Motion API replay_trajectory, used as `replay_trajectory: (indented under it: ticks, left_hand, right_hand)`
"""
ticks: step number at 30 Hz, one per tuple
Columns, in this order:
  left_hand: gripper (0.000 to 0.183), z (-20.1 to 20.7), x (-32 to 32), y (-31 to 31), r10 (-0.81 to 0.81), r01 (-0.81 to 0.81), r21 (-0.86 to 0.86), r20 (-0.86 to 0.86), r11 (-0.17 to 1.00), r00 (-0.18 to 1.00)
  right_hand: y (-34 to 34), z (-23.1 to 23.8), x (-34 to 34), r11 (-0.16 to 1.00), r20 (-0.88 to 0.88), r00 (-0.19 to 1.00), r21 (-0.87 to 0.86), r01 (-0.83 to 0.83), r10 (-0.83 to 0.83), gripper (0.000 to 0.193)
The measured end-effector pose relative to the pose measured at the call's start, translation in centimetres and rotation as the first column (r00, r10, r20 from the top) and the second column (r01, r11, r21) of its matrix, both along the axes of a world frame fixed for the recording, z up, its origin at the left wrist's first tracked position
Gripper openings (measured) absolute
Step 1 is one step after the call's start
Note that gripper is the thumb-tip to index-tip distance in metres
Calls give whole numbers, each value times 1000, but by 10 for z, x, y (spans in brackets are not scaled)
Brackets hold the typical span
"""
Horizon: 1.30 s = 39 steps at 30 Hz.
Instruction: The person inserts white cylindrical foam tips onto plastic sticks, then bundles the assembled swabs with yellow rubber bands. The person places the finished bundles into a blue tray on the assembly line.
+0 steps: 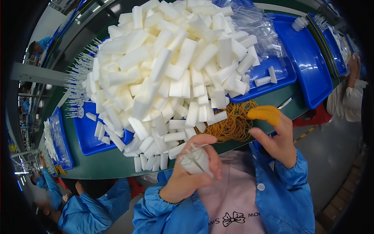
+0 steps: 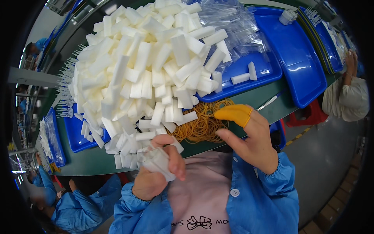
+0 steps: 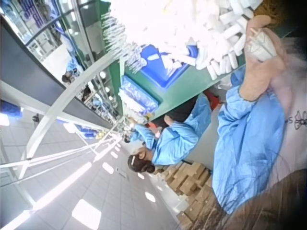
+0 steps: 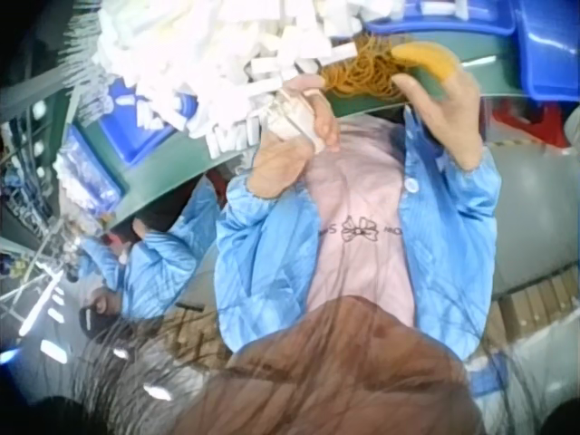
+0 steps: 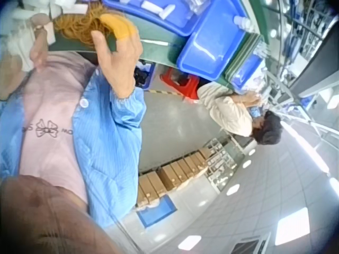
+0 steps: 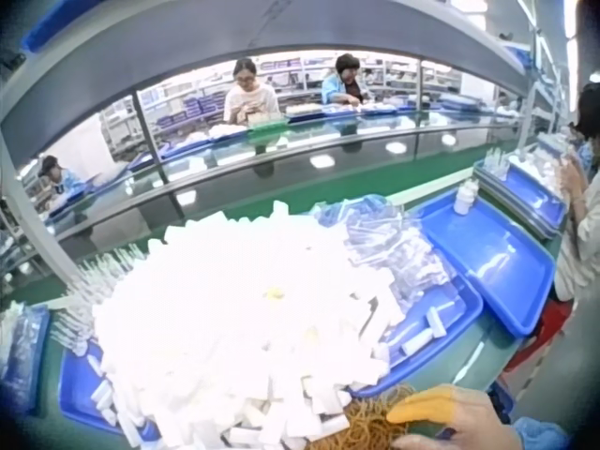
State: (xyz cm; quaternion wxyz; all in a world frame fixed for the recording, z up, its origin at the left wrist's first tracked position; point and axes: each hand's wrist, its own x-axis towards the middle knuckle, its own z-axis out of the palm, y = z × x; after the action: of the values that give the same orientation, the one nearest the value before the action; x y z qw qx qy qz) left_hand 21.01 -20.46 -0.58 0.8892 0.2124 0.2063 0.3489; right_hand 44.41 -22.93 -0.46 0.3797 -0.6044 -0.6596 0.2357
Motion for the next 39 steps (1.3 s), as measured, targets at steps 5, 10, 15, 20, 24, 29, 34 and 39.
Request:
replay_trajectory:
  ticks: [5, 10, 15, 20, 24, 29, 34, 39]
  left_hand:
    - [51, -3, -16, -4, 198, -120, 293, -252, 949, 947]
    - [44, 0, -10, -4, 267, -173, 305, -300, 936, 916]
    - [43, 1, -10, -3, 254, -160, 309, -293, 937, 922]
    - [42, -2, -11, -4, 258, -183, 301, -234, 936, 937]
    - [42, -4, -10, -4, 248, -177, 281, -241, 943, 938]
    - [42, -5, -9, -3, 221, -153, 270, -242, 951, 945]
    - [42, -7, -10, -3, 167, -92, 274, -265, 957, 950]
    - [42, 1, -4, -4, 142, -63, 214, -377, 975, 915]
  right_hand:
    - [1, -22, -6, 994, 261, 962, 97, 58, -81, 19]
    - [6, -26, -19, 989, 231, 971, 145, 36, -69, 20]
    - [9, -27, -25, 990, 255, 967, 138, -31, -6, 20]
    - [13, -29, -22, 981, 190, 980, 192, 20, -57, 19]
    - [15, -23, -11, 979, 59, 995, 189, 73, -86, 16]
    - [13, -21, -9, 981, -17, 992, 146, 128, -127, 13]
    - [11, -17, -11, 974, -331, 923, 49, 223, -195, 10]
    - [16, -12, -8, 973, -363, 916, 87, 214, -169, 10]
